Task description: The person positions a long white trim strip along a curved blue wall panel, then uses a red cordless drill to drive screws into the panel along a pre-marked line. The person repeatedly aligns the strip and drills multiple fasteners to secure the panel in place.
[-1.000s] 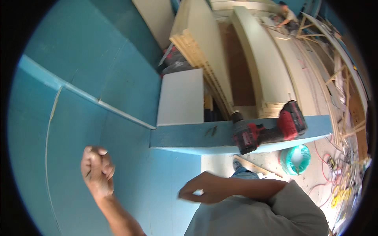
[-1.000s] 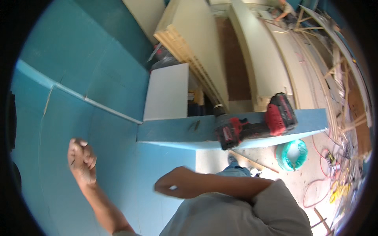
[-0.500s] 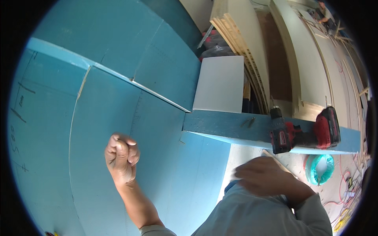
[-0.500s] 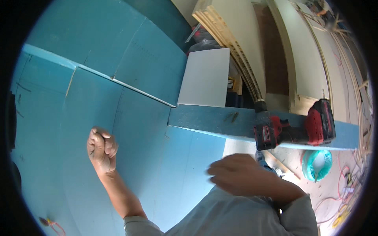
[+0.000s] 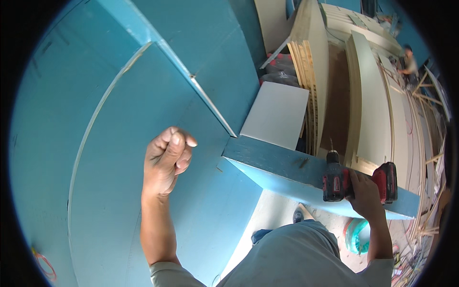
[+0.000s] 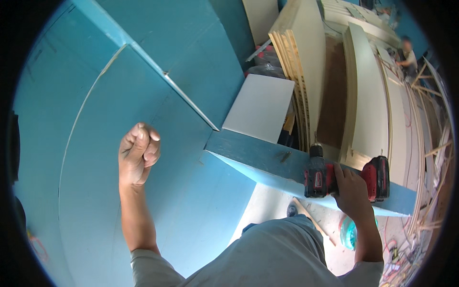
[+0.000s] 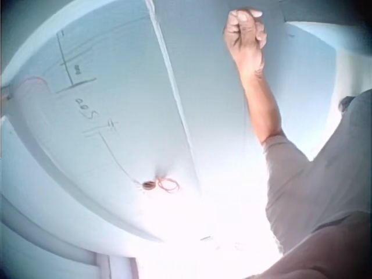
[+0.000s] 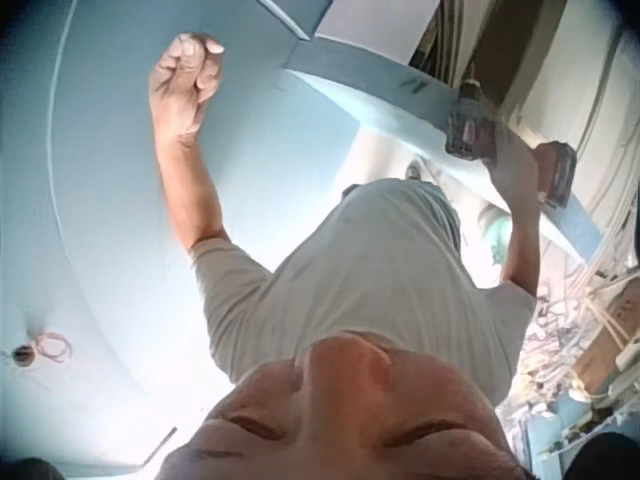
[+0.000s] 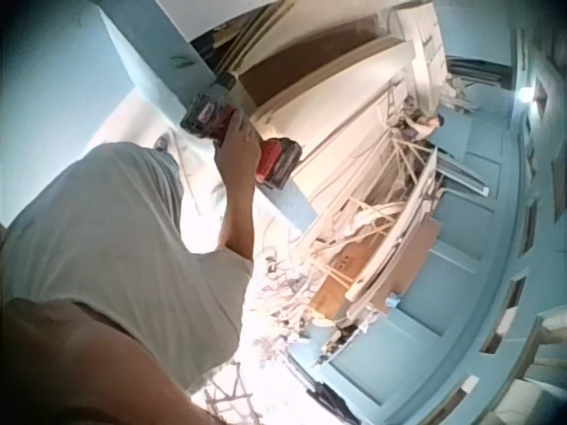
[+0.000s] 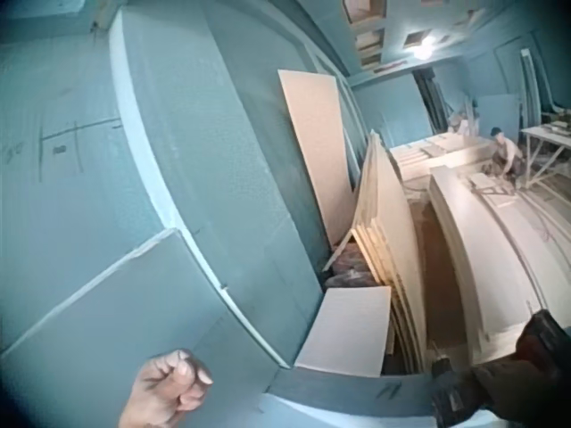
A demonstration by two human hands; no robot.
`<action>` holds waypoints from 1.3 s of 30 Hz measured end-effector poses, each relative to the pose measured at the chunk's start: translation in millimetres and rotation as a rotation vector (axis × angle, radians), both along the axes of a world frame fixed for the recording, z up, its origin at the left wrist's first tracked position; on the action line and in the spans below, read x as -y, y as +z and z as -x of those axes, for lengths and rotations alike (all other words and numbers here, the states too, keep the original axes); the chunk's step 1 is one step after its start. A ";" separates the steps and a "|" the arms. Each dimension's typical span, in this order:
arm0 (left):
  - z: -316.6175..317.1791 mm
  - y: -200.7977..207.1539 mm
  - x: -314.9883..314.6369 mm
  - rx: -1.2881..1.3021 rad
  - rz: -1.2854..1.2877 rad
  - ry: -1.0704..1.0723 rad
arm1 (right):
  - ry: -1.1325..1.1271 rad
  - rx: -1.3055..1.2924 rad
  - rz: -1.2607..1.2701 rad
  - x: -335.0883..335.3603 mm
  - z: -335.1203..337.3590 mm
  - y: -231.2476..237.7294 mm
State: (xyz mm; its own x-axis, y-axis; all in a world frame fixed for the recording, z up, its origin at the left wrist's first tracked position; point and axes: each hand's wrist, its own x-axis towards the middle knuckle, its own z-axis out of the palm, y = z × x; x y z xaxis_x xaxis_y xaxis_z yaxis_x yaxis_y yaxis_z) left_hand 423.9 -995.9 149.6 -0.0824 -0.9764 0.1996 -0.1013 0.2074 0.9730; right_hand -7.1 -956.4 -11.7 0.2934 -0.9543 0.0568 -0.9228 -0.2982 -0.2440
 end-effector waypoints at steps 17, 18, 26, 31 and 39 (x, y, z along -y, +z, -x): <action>-6.3 16.6 -12.8 -0.365 -0.042 -0.063 | 0.109 1.211 -0.097 -48.8 -33.7 134.5; -8.5 16.4 -14.2 -0.401 -0.035 -0.095 | 0.020 1.150 -0.063 -53.5 -37.8 117.5; -10.0 26.7 -26.4 -0.540 -0.057 -0.174 | 0.569 1.067 0.153 -33.2 -155.4 86.5; -9.3 24.5 -27.1 -0.622 -0.097 -0.227 | 0.390 1.480 -0.363 -27.3 -192.4 73.9; -12.3 23.5 -35.2 -0.463 -0.098 -0.175 | 0.375 1.485 -0.323 -26.3 -205.4 65.7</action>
